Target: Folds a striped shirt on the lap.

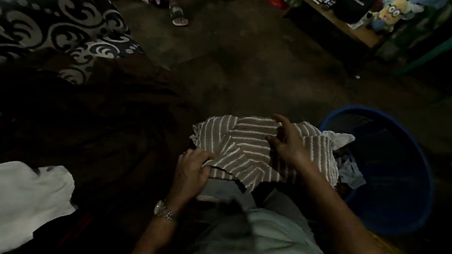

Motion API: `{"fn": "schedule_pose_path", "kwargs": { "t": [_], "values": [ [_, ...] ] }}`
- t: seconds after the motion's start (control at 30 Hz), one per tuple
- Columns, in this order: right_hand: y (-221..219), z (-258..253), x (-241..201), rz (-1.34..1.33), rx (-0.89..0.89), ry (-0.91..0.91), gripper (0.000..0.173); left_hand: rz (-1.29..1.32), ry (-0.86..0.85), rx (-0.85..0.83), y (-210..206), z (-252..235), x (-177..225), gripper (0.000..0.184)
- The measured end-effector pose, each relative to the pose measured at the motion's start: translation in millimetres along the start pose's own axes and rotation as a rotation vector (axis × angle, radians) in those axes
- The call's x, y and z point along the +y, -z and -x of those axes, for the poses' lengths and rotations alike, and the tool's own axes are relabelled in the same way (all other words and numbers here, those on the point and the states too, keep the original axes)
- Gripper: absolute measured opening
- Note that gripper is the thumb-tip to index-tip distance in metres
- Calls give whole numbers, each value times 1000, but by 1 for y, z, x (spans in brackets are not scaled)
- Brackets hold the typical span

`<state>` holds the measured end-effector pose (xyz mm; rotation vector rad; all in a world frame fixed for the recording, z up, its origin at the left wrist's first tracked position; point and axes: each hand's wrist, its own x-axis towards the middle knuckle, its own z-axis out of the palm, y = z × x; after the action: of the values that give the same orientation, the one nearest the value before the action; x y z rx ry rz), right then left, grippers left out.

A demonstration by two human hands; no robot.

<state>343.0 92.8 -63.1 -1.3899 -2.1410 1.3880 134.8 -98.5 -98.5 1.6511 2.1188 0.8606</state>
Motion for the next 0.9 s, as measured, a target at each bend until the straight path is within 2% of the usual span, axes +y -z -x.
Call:
{"fn": "schedule_pose_path", "kwargs": {
  "t": [0.17, 0.23, 0.27, 0.37, 0.47, 0.57, 0.7, 0.83, 0.9],
  "values": [
    [-7, -3, 2, 428, -75, 49, 52, 43, 73, -213, 4, -1, -5, 26],
    [2, -3, 1, 490, -27, 63, 49, 106, 86, -274, 14, -4, -4, 44],
    [11, -4, 2, 496, 20, 77, 47, 152, 115, -270, 18, -7, -4, 51],
    [55, -23, 14, 486, 158, 89, 41, 272, 305, -117, 26, -31, -10, 49],
    [102, -62, 41, 444, 174, 13, 49, 343, 523, -94, 18, -71, -34, 54],
    [131, -100, 89, 257, 79, -171, 66, 449, 707, -239, 2, -105, -54, 75],
    [132, -106, 107, 130, -98, -444, 67, 609, 921, -280, -14, -144, -76, 76],
    [128, -129, 146, 180, -302, -438, 72, 622, 886, -405, -25, -168, -94, 67],
    [124, -128, 148, 175, -394, -409, 70, 607, 841, -508, -32, -177, -99, 59]
  ]
}}
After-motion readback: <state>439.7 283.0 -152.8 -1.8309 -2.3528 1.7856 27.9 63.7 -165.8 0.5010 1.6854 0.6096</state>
